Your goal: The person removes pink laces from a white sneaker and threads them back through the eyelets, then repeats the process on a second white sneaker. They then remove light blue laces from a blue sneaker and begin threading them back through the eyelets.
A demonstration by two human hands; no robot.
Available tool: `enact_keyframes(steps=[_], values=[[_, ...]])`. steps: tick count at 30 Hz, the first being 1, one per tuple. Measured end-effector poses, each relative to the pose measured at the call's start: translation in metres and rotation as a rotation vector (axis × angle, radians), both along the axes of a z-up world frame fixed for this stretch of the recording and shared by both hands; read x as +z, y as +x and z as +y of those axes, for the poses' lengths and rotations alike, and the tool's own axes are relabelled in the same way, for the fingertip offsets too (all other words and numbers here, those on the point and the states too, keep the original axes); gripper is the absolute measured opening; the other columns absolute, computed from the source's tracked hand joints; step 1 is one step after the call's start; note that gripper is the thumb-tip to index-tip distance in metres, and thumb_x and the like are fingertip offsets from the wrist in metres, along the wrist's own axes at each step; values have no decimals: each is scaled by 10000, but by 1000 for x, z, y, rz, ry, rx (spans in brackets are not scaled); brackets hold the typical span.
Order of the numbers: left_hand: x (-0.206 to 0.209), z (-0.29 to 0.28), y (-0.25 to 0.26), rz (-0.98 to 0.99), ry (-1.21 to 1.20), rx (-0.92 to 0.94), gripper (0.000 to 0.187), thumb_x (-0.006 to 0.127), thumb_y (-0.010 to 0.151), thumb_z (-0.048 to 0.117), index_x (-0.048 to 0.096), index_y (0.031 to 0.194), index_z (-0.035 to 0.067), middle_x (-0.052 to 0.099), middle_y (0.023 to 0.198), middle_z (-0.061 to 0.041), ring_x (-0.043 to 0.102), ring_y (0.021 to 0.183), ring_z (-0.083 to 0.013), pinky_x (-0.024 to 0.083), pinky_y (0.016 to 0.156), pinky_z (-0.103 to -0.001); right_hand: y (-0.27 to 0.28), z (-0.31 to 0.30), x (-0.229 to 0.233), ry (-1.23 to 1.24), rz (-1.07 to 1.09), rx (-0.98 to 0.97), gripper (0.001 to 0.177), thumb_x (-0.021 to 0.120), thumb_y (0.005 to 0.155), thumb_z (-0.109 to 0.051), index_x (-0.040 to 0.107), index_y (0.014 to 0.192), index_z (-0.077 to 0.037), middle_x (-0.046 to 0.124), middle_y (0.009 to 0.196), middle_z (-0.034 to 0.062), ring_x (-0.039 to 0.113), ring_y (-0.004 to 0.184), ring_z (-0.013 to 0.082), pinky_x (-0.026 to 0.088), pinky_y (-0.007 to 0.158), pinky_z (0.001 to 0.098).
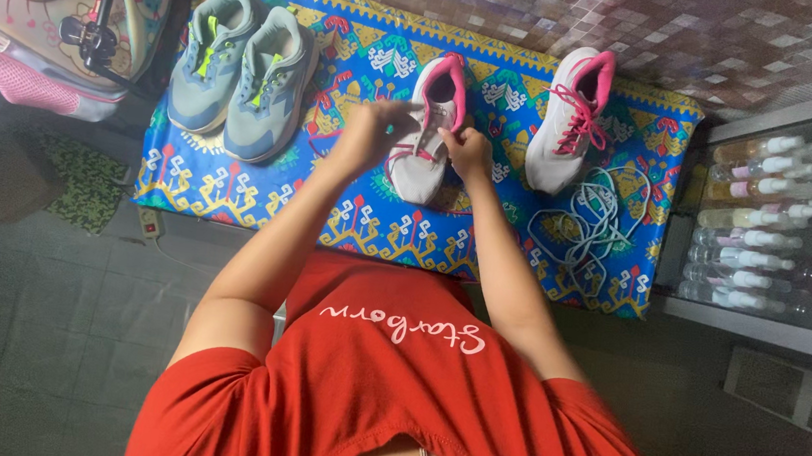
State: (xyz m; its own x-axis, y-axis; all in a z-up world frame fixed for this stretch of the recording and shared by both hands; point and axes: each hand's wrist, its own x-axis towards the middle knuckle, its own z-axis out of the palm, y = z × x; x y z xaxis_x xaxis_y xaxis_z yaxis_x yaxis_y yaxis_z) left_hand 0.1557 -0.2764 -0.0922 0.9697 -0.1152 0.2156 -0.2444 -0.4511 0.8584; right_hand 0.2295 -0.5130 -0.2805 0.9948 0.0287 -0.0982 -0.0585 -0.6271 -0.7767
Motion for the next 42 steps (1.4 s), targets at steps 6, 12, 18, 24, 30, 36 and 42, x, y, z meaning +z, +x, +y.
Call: enact_keyframes(steps=[6, 12, 18, 24, 30, 36, 42], values=[[-74, -50, 26, -187, 249, -79, 259, 778, 718, 79, 817, 969, 135, 752, 898, -107, 642, 836, -334, 537, 775, -427, 7, -14, -16, -118, -20, 96, 452, 754, 934, -408, 694, 746, -2, 659, 662, 197, 666, 599, 307, 486, 588, 431], [-71, -60, 33, -352, 513, -164, 222, 799, 695, 132, 770, 915, 132, 696, 852, -82, 628, 874, -308, 508, 822, -426, 4, -16, -26, -24, -81, 98, 378, 737, 934, -351, 701, 793, -2, 669, 686, 189, 681, 606, 279, 494, 591, 423], [-61, -58, 38, -314, 492, -236, 285, 826, 634, 196, 733, 882, 91, 694, 978, -89, 621, 992, -315, 500, 892, -417, 4, -17, -24, -15, -11, 91, 406, 751, 935, -354, 692, 769, 13, 661, 635, 169, 648, 563, 232, 482, 566, 405], [-59, -57, 44, -346, 653, -378, 327, 850, 619, 217, 732, 893, 83, 670, 1058, -94, 604, 1080, -315, 493, 966, -420, 2, -15, -24, -21, -13, 70, 428, 752, 943, -362, 693, 754, 17, 644, 610, 159, 621, 545, 205, 460, 544, 396], [-60, -57, 48, -382, 677, -421, 369, 855, 610, 221, 726, 921, 72, 656, 1109, -96, 602, 1117, -311, 492, 999, -400, -1, -17, -23, 33, 22, 39, 403, 723, 945, -367, 704, 769, -5, 628, 588, 146, 591, 522, 194, 452, 531, 388], [-65, -55, 51, -400, 547, -452, 354, 849, 638, 193, 685, 920, 56, 652, 1065, -125, 625, 1038, -327, 517, 930, -417, -3, -12, -21, -52, -28, -12, 467, 750, 945, -380, 664, 724, 22, 603, 612, 194, 570, 506, 253, 428, 542, 421], [-67, -53, 45, -327, 334, -329, 367, 847, 630, 164, 665, 937, 77, 674, 1007, -123, 653, 993, -347, 551, 823, -446, -2, -10, -17, -63, -47, 2, 452, 735, 930, -403, 684, 723, -4, 605, 597, 178, 586, 521, 277, 439, 553, 429]])
